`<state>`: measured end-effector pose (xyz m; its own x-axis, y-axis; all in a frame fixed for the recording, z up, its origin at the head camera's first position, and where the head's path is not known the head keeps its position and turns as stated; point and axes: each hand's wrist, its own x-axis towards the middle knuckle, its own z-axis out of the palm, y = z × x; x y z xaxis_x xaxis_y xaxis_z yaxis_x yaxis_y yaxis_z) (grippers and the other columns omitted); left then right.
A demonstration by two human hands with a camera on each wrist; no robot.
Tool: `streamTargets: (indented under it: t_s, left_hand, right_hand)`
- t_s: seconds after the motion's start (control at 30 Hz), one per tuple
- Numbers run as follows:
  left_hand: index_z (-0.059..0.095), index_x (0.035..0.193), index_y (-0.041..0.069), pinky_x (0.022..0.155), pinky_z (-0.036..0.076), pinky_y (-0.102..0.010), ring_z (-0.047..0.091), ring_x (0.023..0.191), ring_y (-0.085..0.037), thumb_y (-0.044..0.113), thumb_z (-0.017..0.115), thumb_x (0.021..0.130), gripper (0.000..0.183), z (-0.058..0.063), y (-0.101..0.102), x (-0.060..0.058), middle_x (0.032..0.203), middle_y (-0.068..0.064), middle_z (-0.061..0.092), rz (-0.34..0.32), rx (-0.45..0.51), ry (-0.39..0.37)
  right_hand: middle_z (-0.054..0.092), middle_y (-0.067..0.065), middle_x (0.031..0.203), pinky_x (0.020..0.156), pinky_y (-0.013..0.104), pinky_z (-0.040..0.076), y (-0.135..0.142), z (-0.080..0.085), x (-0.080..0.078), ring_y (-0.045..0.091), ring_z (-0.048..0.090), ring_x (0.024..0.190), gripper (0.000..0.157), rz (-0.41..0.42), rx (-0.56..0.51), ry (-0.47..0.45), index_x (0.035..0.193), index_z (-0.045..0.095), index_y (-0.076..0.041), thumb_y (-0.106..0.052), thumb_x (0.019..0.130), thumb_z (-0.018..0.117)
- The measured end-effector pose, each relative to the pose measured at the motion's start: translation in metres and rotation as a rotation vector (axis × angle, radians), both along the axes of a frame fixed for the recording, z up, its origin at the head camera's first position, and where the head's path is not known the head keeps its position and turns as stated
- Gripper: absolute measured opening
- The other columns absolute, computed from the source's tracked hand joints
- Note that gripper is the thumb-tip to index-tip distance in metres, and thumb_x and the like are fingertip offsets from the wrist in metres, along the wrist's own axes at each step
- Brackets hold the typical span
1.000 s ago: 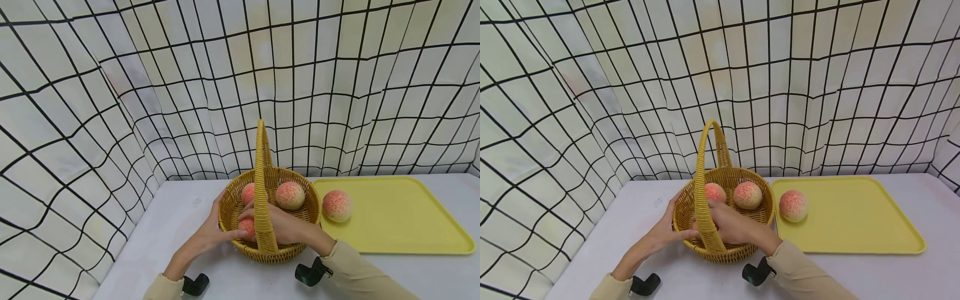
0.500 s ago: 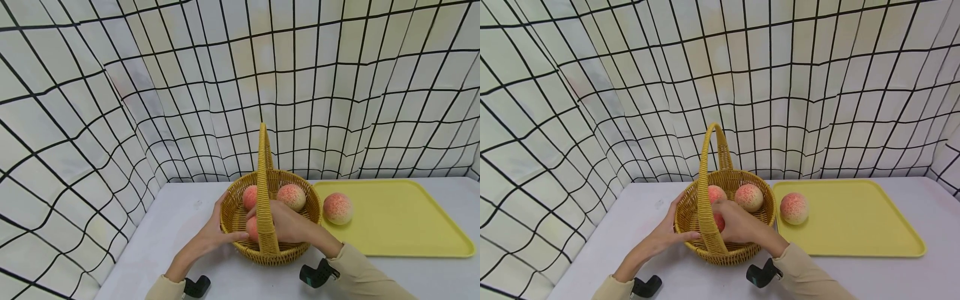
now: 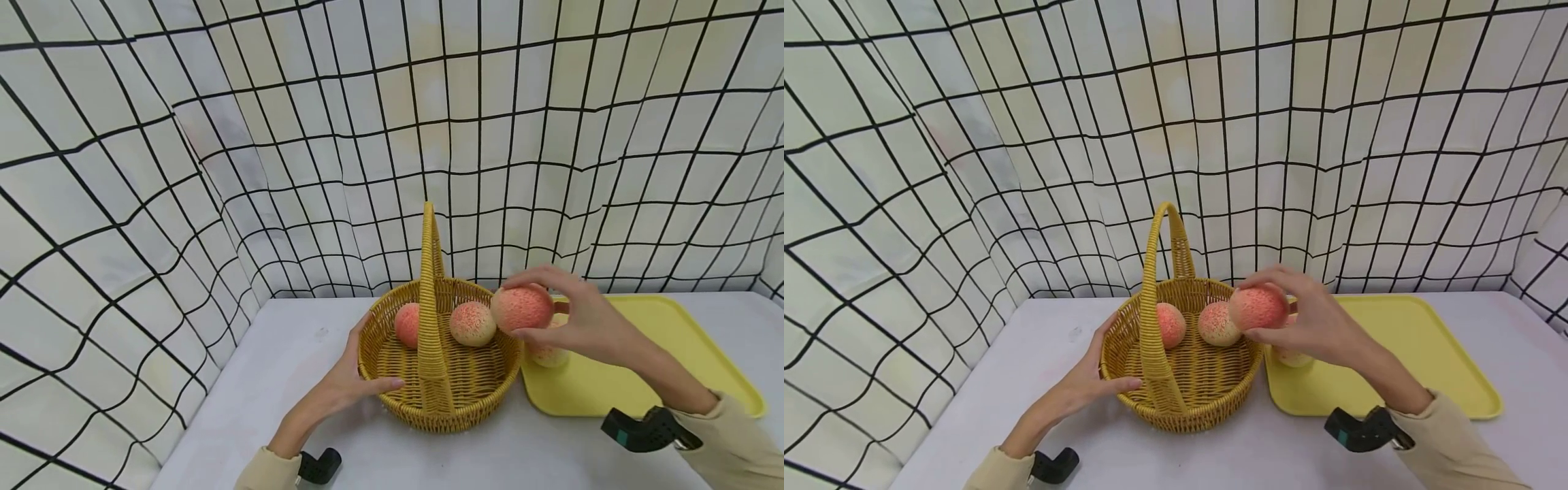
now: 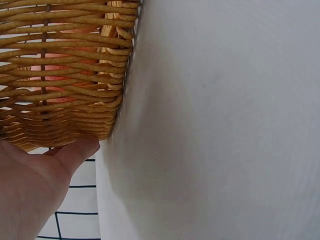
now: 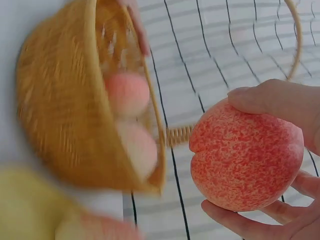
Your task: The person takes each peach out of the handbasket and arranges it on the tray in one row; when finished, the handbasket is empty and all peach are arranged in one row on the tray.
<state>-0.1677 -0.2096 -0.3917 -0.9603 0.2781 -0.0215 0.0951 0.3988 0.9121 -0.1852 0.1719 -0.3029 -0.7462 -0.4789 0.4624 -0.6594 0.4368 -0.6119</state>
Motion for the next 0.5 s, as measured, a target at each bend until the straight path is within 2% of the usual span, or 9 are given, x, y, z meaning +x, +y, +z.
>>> streamTargets:
  t_s: [0.1,0.2,0.4,0.5]
  left_hand:
    - [-0.001,0.169,0.021,0.121,0.029,-0.061,0.025,0.154,-0.043,0.042,0.091,0.08,0.129,-0.001,0.0,-0.001,0.171,-0.022,0.014,0.004,-0.006,-0.001]
    - [-0.001,0.169,0.022,0.121,0.028,-0.061,0.024,0.155,-0.043,0.043,0.091,0.08,0.129,-0.002,-0.001,-0.002,0.172,-0.021,0.013,0.006,-0.01,-0.002]
    - [-0.001,0.169,0.023,0.121,0.028,-0.062,0.025,0.154,-0.043,0.044,0.091,0.079,0.13,-0.002,0.0,-0.002,0.171,-0.022,0.015,0.006,-0.012,-0.002]
    - [-0.001,0.169,0.024,0.121,0.029,-0.062,0.027,0.154,-0.042,0.044,0.09,0.08,0.129,-0.001,0.0,-0.002,0.17,-0.022,0.017,0.007,-0.009,-0.003]
  right_hand:
    - [0.064,-0.003,0.128,0.076,0.029,0.061,0.028,-0.002,-0.001,0.003,0.059,0.108,0.061,-0.042,0.021,0.062,0.131,0.068,-0.018,-0.006,0.077,0.094]
    - [0.062,-0.006,0.126,0.074,0.025,0.06,0.055,-0.01,-0.003,0.0,0.058,0.105,0.064,-0.083,0.046,0.072,0.131,0.067,-0.018,-0.005,0.075,0.095]
    - [0.059,-0.016,0.123,0.068,0.024,0.06,0.097,-0.032,-0.006,-0.003,0.057,0.101,0.063,-0.185,0.079,0.02,0.129,0.067,-0.017,-0.007,0.074,0.096]
    - [0.06,-0.012,0.122,0.066,0.025,0.059,0.109,-0.045,-0.01,-0.006,0.057,0.098,0.061,-0.221,0.092,-0.002,0.126,0.068,-0.015,-0.009,0.073,0.097]
